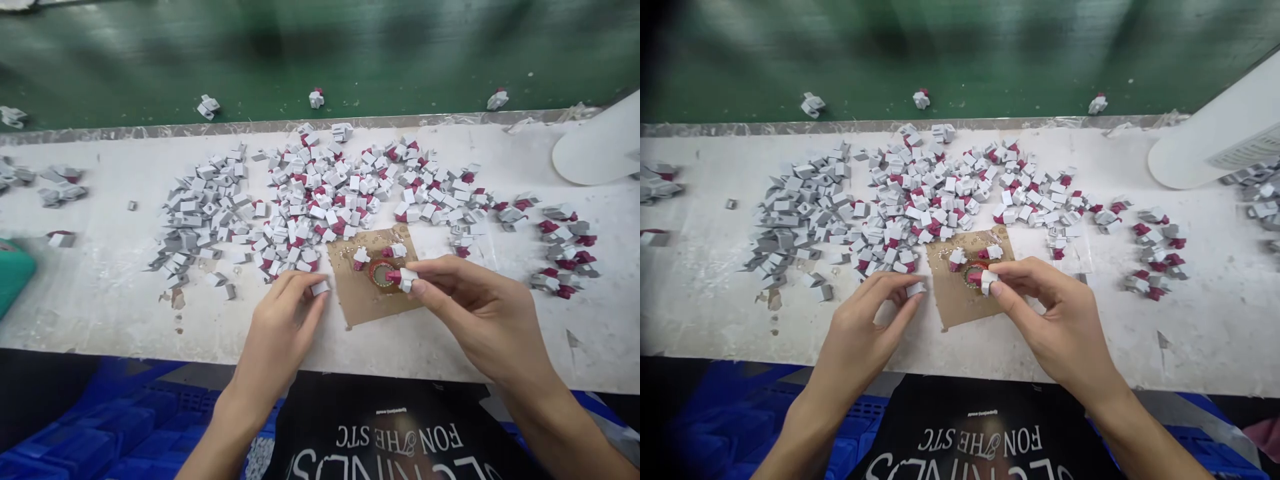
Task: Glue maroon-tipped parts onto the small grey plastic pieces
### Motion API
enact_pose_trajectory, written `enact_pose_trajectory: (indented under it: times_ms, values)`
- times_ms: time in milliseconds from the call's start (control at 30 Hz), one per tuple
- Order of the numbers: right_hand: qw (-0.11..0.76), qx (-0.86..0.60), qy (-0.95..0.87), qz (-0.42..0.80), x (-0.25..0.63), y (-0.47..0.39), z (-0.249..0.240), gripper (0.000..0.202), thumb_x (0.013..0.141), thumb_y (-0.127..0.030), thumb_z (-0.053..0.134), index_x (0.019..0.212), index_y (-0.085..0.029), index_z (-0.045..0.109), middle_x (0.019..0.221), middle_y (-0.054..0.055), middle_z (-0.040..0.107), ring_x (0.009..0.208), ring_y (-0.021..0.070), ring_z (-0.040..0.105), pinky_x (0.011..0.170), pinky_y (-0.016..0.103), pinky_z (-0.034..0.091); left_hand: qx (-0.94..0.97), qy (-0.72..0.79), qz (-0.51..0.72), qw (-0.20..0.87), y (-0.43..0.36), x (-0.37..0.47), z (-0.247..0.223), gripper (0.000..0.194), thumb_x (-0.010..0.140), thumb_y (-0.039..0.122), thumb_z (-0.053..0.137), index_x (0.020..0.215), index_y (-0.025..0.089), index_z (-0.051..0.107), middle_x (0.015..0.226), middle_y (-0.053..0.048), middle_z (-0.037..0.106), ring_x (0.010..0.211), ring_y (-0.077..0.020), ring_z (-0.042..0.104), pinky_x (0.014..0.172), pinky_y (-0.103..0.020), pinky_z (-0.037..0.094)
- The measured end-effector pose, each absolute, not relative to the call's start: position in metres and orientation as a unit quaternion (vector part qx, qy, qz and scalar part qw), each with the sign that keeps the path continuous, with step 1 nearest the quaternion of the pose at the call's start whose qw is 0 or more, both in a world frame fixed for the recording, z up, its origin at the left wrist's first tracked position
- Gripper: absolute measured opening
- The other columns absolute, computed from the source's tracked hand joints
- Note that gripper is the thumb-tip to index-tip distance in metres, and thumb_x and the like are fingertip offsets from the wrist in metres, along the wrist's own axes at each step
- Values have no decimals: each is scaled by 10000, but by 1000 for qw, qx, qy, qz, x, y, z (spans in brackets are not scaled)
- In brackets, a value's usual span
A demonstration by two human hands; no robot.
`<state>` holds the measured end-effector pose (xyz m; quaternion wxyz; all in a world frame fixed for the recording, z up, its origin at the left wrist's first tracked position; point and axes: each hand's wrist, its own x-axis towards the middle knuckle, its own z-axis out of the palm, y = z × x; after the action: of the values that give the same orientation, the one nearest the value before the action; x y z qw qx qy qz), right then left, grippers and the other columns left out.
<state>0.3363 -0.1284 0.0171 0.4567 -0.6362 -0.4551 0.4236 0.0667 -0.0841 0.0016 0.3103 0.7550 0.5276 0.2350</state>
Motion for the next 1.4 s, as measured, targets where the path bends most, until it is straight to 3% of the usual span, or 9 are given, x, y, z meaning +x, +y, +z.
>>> enact_pose_trajectory:
  times_ms: [100, 200, 333, 533, 833, 1033, 1167, 1267, 1400]
  values:
    - [509, -591, -392, 487, 339, -125, 18, 201, 1066, -301, 871, 1219, -418, 929, 1162, -33, 925, 973, 189, 893, 890, 301, 750, 647, 516, 290, 480, -76, 86, 17, 131, 1070, 240, 797, 1191, 278, 831, 1091, -21, 828, 927, -174, 801, 841, -295, 684]
    - [546, -558, -355, 515, 339, -120, 20, 178, 1087, -338, 852, 1223, -417, 935, 1225, -18, 925, 1121, 226, 890, 1046, 369, 729, 541, 476, 351, 598, -65, 111, 30, 97, 1037, 255, 864, 1130, 265, 844, 1102, -17, 879, 1003, -181, 858, 909, -279, 714]
    - [569, -545, -329, 521, 335, -113, 23, 130, 1053, -386, 886, 1164, -394, 953, 1210, 4, 932, 1235, 280, 866, 1142, 447, 695, 498, 417, 365, 667, -53, 135, 36, 89, 1042, 236, 868, 1130, 250, 858, 1105, -20, 905, 1042, -187, 882, 933, -270, 728]
    - [572, -551, -324, 515, 335, -111, 20, 122, 1047, -366, 892, 1149, -383, 957, 1223, 9, 928, 1193, 272, 872, 1091, 423, 711, 491, 399, 356, 688, -48, 142, 36, 91, 1047, 246, 870, 1137, 240, 865, 1124, -30, 913, 1041, -189, 889, 941, -267, 733]
    - [530, -567, -422, 469, 332, -110, 31, 232, 1091, -243, 811, 1208, -387, 952, 1027, 13, 853, 966, 190, 853, 867, 301, 744, 539, 408, 352, 648, -49, 142, 36, 121, 1040, 198, 857, 1138, 268, 864, 1150, -11, 895, 1052, -179, 871, 961, -272, 722]
    - [509, -548, -455, 483, 327, -82, 46, 203, 1096, -296, 806, 1191, -399, 951, 1047, 7, 878, 889, 168, 851, 744, 252, 718, 636, 397, 319, 579, -27, 127, 58, 110, 1077, 196, 762, 1147, 265, 811, 1080, -12, 865, 987, -180, 841, 873, -294, 689]
    - [494, -567, -490, 441, 329, -39, 55, 245, 1045, -361, 847, 1276, -333, 922, 1150, 41, 916, 995, 231, 875, 861, 367, 750, 738, 434, 294, 425, 35, 123, 68, 103, 1033, 210, 765, 1108, 247, 825, 1068, -38, 851, 963, -203, 788, 848, -337, 632]
    - [459, -626, -529, 342, 343, 9, 54, 324, 1027, -371, 830, 1329, -270, 893, 1276, 94, 895, 1035, 278, 856, 914, 456, 733, 715, 561, 269, 317, 106, 128, 61, 108, 994, 221, 794, 1095, 222, 832, 1157, -69, 859, 1069, -234, 781, 927, -348, 609]
    - [343, -746, -541, 181, 379, 82, 40, 403, 1031, -206, 690, 1406, -205, 839, 1380, 158, 826, 1116, 301, 803, 1026, 490, 655, 672, 642, 235, 284, 190, 139, 40, 66, 995, 195, 782, 1049, 161, 800, 1120, -127, 847, 1066, -275, 781, 1005, -400, 603]
